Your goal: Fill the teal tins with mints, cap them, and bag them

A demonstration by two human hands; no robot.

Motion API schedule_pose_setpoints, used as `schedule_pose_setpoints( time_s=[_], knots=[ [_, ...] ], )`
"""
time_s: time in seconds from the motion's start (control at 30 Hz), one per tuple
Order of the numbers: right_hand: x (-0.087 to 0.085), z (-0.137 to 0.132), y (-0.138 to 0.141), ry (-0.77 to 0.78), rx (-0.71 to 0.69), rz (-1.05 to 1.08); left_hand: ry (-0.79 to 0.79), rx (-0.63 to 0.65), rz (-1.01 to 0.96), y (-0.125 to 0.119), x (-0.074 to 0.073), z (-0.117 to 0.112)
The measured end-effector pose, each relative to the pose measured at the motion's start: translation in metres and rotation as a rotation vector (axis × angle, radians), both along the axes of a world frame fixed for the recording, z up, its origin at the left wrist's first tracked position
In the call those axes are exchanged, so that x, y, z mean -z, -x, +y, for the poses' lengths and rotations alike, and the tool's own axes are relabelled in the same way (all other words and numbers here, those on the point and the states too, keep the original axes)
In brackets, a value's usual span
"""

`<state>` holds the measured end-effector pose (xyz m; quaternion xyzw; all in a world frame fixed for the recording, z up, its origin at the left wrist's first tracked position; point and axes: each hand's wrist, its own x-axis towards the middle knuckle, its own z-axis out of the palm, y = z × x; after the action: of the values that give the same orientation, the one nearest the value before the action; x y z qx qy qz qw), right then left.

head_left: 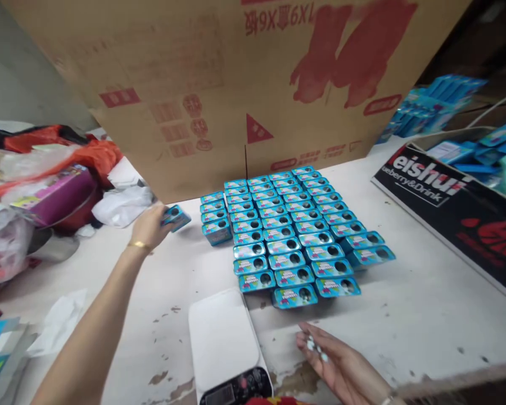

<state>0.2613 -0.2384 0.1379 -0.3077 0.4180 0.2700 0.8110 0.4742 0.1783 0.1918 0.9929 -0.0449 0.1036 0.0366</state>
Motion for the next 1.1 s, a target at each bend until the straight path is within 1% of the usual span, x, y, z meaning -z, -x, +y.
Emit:
schedule_pose_setpoints(
  time_s=[0.07, 0.13, 0.17, 0.2, 0.27, 0.33, 0.37, 0.43, 0.5, 0.57, 0.63, 0.67, 0.7, 0.77, 0.83, 0.9, 0.97, 1.0, 1.03, 1.1],
  knots=[
    [-0.003, 0.001, 0.001, -0.017, -0.049, -0.039, 0.010, 0.107, 0.017, 0.056, -0.018, -0.012],
    [-0.003, 0.001, 0.003, -0.035, -0.119, -0.076, 0.060, 0.207, 0.020, 0.114, -0.033, -0.035],
    [-0.001, 0.000, 0.006, -0.046, -0.156, -0.091, 0.077, 0.257, 0.056, 0.141, -0.037, -0.049],
    [0.000, 0.000, 0.009, -0.058, -0.188, -0.104, 0.094, 0.301, 0.089, 0.164, -0.040, -0.065],
    [0.001, -0.001, 0.016, -0.078, -0.238, -0.127, 0.115, 0.351, 0.159, 0.199, -0.037, -0.096],
    [0.000, -0.002, 0.025, -0.079, -0.275, -0.154, 0.119, 0.368, 0.208, 0.220, -0.026, -0.119],
    [-0.001, -0.003, 0.029, -0.074, -0.297, -0.169, 0.114, 0.368, 0.218, 0.225, -0.020, -0.127],
    [-0.005, -0.005, 0.035, -0.057, -0.356, -0.198, 0.104, 0.365, 0.197, 0.231, -0.010, -0.136],
    [-0.008, -0.008, 0.040, -0.036, -0.410, -0.227, 0.112, 0.371, 0.120, 0.233, -0.005, -0.138],
    [-0.009, -0.011, 0.043, -0.020, -0.446, -0.253, 0.153, 0.367, 0.021, 0.239, -0.004, -0.135],
    [-0.007, -0.014, 0.046, -0.010, -0.459, -0.273, 0.231, 0.309, -0.082, 0.250, -0.003, -0.129],
    [-0.006, -0.015, 0.047, -0.004, -0.465, -0.280, 0.282, 0.249, -0.133, 0.258, 0.000, -0.124],
    [-0.004, -0.016, 0.049, 0.006, -0.473, -0.289, 0.335, 0.171, -0.182, 0.268, 0.005, -0.118],
    [-0.002, -0.018, 0.050, 0.041, -0.506, -0.303, 0.421, -0.008, -0.253, 0.290, 0.023, -0.106],
    [-0.003, -0.019, 0.048, 0.082, -0.569, -0.325, 0.452, -0.167, -0.272, 0.314, 0.049, -0.094],
    [-0.009, -0.017, 0.042, 0.130, -0.651, -0.377, 0.450, -0.273, -0.264, 0.336, 0.078, -0.087],
    [-0.022, -0.009, 0.031, 0.185, -0.733, -0.475, 0.436, -0.331, -0.265, 0.352, 0.103, -0.087],
    [-0.030, -0.004, 0.024, 0.214, -0.767, -0.542, 0.421, -0.346, -0.268, 0.357, 0.113, -0.088],
    [-0.039, 0.003, 0.017, 0.242, -0.799, -0.620, 0.401, -0.360, -0.276, 0.360, 0.121, -0.090],
    [-0.058, 0.019, 0.001, 0.300, -0.863, -0.795, 0.363, -0.387, -0.300, 0.363, 0.130, -0.094]
  ],
)
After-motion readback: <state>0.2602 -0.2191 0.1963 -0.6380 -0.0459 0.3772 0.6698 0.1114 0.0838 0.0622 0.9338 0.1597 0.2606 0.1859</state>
